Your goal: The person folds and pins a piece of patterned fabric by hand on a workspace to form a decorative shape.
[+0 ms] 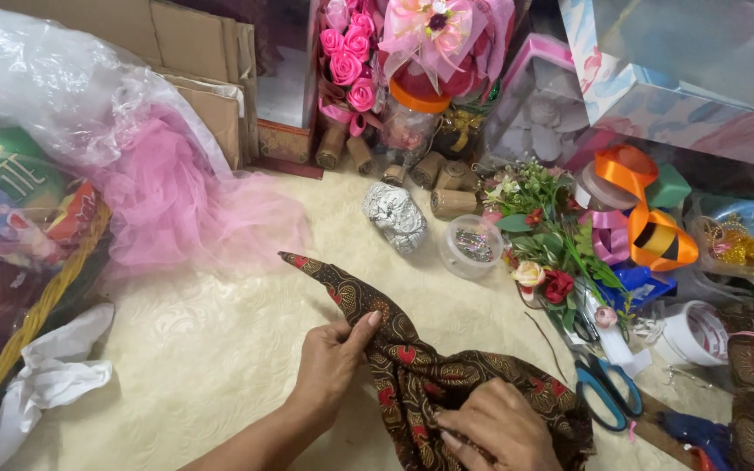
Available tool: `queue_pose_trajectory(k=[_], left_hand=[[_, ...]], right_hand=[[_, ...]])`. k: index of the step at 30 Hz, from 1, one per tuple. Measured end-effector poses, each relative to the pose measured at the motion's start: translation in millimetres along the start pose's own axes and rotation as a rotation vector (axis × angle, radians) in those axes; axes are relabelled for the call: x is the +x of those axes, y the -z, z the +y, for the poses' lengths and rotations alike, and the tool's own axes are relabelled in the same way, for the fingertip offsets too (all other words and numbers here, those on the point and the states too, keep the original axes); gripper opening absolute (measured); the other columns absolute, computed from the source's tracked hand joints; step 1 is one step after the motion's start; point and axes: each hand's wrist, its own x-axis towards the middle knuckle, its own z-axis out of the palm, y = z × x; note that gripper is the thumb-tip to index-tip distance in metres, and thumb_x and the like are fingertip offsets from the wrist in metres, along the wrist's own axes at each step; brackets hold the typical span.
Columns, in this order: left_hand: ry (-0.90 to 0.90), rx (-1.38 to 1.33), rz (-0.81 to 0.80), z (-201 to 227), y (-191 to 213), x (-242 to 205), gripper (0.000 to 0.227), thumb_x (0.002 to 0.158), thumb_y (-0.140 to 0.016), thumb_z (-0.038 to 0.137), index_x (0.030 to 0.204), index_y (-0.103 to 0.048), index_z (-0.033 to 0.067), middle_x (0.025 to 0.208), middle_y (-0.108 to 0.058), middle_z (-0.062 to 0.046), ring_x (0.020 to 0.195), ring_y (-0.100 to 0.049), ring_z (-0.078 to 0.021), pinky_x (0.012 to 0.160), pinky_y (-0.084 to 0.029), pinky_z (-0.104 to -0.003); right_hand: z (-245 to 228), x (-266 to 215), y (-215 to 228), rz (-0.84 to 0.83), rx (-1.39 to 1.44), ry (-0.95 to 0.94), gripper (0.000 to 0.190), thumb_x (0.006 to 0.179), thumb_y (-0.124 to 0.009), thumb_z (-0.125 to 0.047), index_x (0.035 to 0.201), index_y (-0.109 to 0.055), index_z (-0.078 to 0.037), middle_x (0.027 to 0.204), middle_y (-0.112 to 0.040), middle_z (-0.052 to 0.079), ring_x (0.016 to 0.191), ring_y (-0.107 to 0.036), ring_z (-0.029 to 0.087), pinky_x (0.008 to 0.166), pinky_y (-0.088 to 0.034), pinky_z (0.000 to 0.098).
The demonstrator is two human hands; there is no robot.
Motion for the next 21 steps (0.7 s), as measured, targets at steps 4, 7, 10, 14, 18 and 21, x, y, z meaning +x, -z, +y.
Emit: queue_pose_trajectory(k=[4,7,10,14,18,21], left_hand=[[0.031,-0.075,-0.040,0,0,-3,0.060,0.099,-0.078,0.033,0.058,-0.037,0.0178,0.061,-0.026,0.005,0.058,-0.027,-0.0120,0.059,-0.028,-0.029],[0.003,-0.081,-0.009,-8,1,0,0.061,0.095,-0.080,0.035,0.055,-0.037,0.0179,0.053,-0.029,0.004,0.053,-0.026,-0.0116,0.054,-0.027,-0.031],[0.039,-0.117,-0.038,-9,3,-1,0.056,0.096,-0.079,0.032,0.055,-0.045,0.0134,0.054,-0.036,0.001,0.053,-0.032,-0.0131,0.059,-0.038,-0.029],[-0.034,-0.098,-0.103,1,3,-8,0.036,0.094,-0.076,0.029,0.070,-0.061,0.0081,0.067,-0.057,-0.003,0.065,-0.051,-0.0143,0.063,-0.043,-0.031],[-0.160,-0.108,-0.131,-19,6,-3,0.051,0.093,-0.081,0.025,0.059,-0.044,0.0164,0.060,-0.036,0.003,0.060,-0.037,-0.0122,0.059,-0.036,-0.031],[-0.129,-0.250,-0.210,4,3,-17,0.020,0.089,-0.076,0.016,0.079,-0.077,-0.0005,0.085,-0.079,-0.009,0.081,-0.069,-0.0179,0.080,-0.057,-0.035]], right_hand=[[-15,11,7,-0.074,0.139,0.031,0.011,0.091,-0.075,-0.020,0.087,-0.075,-0.009,0.078,-0.061,0.001,0.075,-0.059,0.018,0.062,-0.046,0.0323],[8,0,4,-0.632,0.498,-0.401,0.039,0.096,-0.070,-0.031,0.134,-0.070,-0.022,0.141,-0.061,0.004,0.125,-0.067,0.016,0.093,-0.052,0.0317],[1,7,2,-0.624,0.828,-0.906,0.060,0.094,-0.062,-0.023,0.154,-0.060,-0.023,0.110,-0.073,-0.005,0.054,-0.041,0.001,0.052,-0.032,0.0189],[8,-2,-15,-0.790,0.268,-0.383,0.064,0.100,-0.048,-0.047,0.160,-0.035,-0.026,0.153,-0.050,-0.001,0.108,-0.055,0.015,0.090,-0.045,0.0306],[-36,40,39,-0.248,0.037,-0.038,0.042,0.086,-0.075,-0.026,0.126,-0.073,-0.016,0.115,-0.081,0.005,0.099,-0.073,0.023,0.081,-0.060,0.0404],[-21,86,58,-0.287,-0.089,-0.057,0.063,0.098,-0.050,-0.054,0.142,-0.055,-0.010,0.126,-0.068,0.011,0.115,-0.064,0.029,0.090,-0.050,0.0438]])
